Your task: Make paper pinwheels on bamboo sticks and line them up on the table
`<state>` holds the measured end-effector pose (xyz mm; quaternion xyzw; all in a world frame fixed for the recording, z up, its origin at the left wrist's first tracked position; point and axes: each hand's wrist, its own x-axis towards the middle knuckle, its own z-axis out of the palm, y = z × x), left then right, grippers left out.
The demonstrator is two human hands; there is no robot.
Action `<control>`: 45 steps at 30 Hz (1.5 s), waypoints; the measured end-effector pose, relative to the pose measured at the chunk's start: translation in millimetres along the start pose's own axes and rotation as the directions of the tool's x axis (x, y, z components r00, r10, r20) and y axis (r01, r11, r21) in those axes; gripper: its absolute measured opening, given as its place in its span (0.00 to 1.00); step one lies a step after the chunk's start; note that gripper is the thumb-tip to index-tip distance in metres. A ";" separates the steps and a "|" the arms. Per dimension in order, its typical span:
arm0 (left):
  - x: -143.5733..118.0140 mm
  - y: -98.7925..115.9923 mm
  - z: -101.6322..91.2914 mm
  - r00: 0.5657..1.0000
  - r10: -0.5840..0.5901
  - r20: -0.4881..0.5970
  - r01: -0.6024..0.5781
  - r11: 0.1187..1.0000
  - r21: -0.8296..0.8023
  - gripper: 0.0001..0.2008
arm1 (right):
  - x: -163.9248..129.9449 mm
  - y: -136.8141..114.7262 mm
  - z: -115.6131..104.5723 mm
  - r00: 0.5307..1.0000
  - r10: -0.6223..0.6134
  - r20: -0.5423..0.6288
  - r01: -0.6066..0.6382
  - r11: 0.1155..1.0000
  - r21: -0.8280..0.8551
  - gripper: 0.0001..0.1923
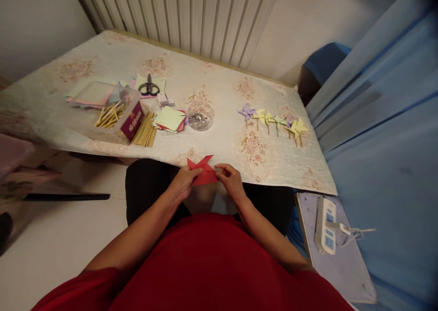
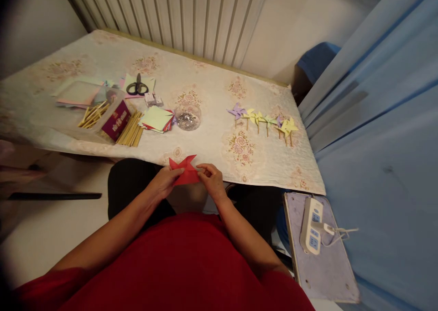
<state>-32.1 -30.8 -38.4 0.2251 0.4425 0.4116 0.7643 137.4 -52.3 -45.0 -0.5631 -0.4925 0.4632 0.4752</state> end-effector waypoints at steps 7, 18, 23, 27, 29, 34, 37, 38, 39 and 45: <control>-1.9 1.5 5.0 1.000 0.017 -0.021 -0.017 1.000 0.005 0.18 | -10.6 -3.0 -5.9 0.989 -0.088 0.116 0.104 0.984 -0.145 0.10; -6.4 -3.5 11.9 0.996 0.073 -0.059 -0.069 0.995 0.068 0.14 | -13.6 -0.5 -1.4 0.993 -0.015 0.120 0.029 0.993 -0.113 0.09; -7.3 -4.7 14.3 0.995 0.068 -0.067 -0.061 0.993 0.096 0.10 | -17.0 -3.0 1.1 0.979 0.090 0.184 -0.085 0.996 -0.039 0.10; -6.2 -7.8 14.5 0.995 0.080 -0.059 -0.074 0.992 0.101 0.11 | -17.6 -3.6 3.8 0.972 0.123 0.202 -0.129 0.992 0.013 0.07; -5.5 -9.6 14.1 0.993 0.090 -0.075 -0.081 0.990 0.119 0.11 | -17.2 -3.3 5.4 0.971 0.136 0.197 -0.145 0.989 0.032 0.06; -4.6 -12.1 14.0 0.991 0.099 -0.093 -0.085 0.986 0.143 0.09 | -17.3 -6.3 10.1 0.965 0.159 0.208 -0.173 0.983 0.054 0.08; -5.1 -12.0 14.8 0.992 0.100 -0.071 -0.089 0.985 0.146 0.07 | -17.3 -7.6 13.5 0.971 0.169 0.171 -0.181 0.982 0.054 0.08; -5.2 -12.0 14.9 0.993 0.100 -0.060 -0.090 0.985 0.146 0.06 | -17.1 -7.4 14.6 0.972 0.175 0.158 -0.185 0.981 0.056 0.08; -5.3 -12.2 15.0 0.994 0.100 -0.049 -0.092 0.985 0.146 0.06 | -16.8 -7.0 15.6 0.973 0.181 0.146 -0.191 0.980 0.059 0.07; -3.9 -15.2 13.7 0.993 0.107 -0.042 -0.100 0.984 0.144 0.04 | -15.2 -6.1 19.3 0.966 0.229 0.117 -0.239 0.967 0.087 0.05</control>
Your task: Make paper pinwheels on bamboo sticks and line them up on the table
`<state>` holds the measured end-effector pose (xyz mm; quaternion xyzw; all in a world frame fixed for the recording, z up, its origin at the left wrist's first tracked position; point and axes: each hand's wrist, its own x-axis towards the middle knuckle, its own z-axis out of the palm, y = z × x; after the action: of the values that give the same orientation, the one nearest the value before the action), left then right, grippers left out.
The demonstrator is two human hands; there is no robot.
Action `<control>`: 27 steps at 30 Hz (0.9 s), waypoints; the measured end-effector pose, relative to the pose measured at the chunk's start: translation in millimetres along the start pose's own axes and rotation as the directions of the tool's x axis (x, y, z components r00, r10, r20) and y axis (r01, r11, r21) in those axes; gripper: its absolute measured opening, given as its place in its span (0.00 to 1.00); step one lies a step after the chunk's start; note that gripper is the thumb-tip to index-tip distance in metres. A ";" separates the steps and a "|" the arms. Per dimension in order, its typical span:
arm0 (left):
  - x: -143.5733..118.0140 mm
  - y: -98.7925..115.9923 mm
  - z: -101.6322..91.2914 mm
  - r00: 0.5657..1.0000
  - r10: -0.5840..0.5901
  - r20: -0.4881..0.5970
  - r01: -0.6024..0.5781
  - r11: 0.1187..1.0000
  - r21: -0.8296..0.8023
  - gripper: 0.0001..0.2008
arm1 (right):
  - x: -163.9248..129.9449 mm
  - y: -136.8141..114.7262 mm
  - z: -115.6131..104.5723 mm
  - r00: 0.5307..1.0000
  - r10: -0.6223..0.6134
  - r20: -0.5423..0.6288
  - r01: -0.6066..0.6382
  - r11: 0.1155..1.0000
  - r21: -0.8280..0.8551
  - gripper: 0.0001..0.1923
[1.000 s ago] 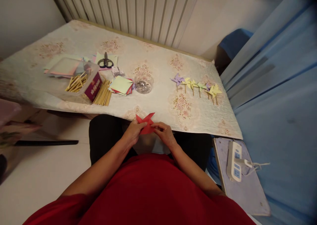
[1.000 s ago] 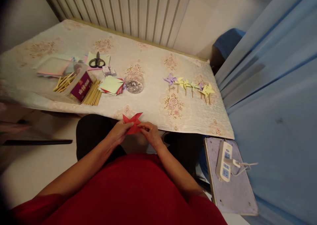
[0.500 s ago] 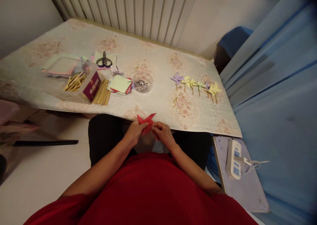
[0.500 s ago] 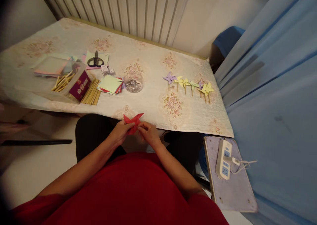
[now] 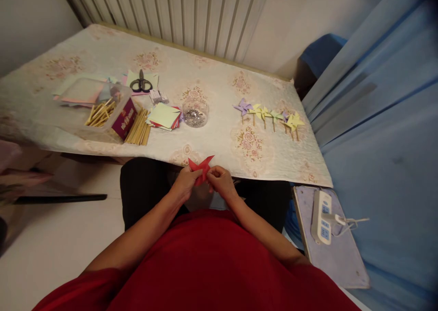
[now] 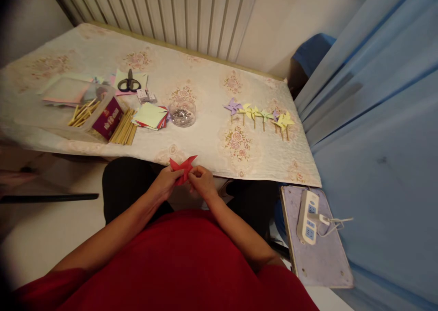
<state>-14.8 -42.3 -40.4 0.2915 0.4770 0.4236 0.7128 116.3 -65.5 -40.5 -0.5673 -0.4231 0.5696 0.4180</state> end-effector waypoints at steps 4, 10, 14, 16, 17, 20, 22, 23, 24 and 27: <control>0.1 -0.3 0.2 1.000 -0.014 -0.018 0.014 1.000 0.006 0.04 | 0.5 0.6 0.7 1.000 -0.005 -0.020 0.005 1.000 -0.001 0.06; 2.0 0.3 0.6 0.998 -0.026 -0.057 0.029 0.999 0.044 0.03 | 4.4 7.2 2.0 0.999 0.001 -0.044 -0.001 1.000 0.012 0.05; 3.8 -1.0 0.1 0.997 -0.021 -0.073 0.025 0.998 0.054 0.02 | 5.3 6.0 3.0 0.997 0.023 -0.070 -0.025 0.999 -0.027 0.05; 4.1 -1.1 0.3 0.996 -0.021 -0.085 0.026 0.998 0.057 0.03 | 5.7 4.8 3.3 0.997 0.029 -0.075 -0.034 0.998 -0.059 0.06; 4.2 -1.0 0.7 0.996 -0.020 -0.086 0.025 0.998 0.059 0.03 | 6.0 4.5 3.5 0.997 0.031 -0.077 -0.036 0.997 -0.070 0.06; 4.0 -0.7 2.0 0.995 -0.001 -0.096 0.009 0.997 0.077 0.04 | 6.8 4.2 3.6 0.996 0.034 -0.085 -0.040 0.997 -0.065 0.05; 3.8 -0.5 2.6 0.994 0.012 -0.107 -0.002 0.996 0.090 0.04 | 6.7 3.5 3.1 0.997 0.030 -0.077 -0.033 0.999 -0.038 0.04; 3.8 -0.5 2.6 0.994 0.016 -0.104 -0.006 0.996 0.093 0.04 | 6.4 2.9 2.4 0.998 0.027 -0.065 -0.028 0.999 -0.025 0.04; 4.0 -0.5 2.4 0.995 0.018 -0.095 -0.009 0.996 0.092 0.04 | 6.0 2.1 1.5 0.999 0.024 -0.046 -0.025 1.000 -0.014 0.04; 4.7 -0.3 0.7 1.000 0.013 0.002 -0.013 0.998 0.060 0.02 | 4.8 0.0 -3.0 0.999 0.028 0.046 -0.029 1.000 0.007 0.04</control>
<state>-13.1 -38.2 -42.4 0.3162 0.4868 0.4135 0.7015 119.3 -60.9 -41.9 -0.5583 -0.4224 0.5901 0.4021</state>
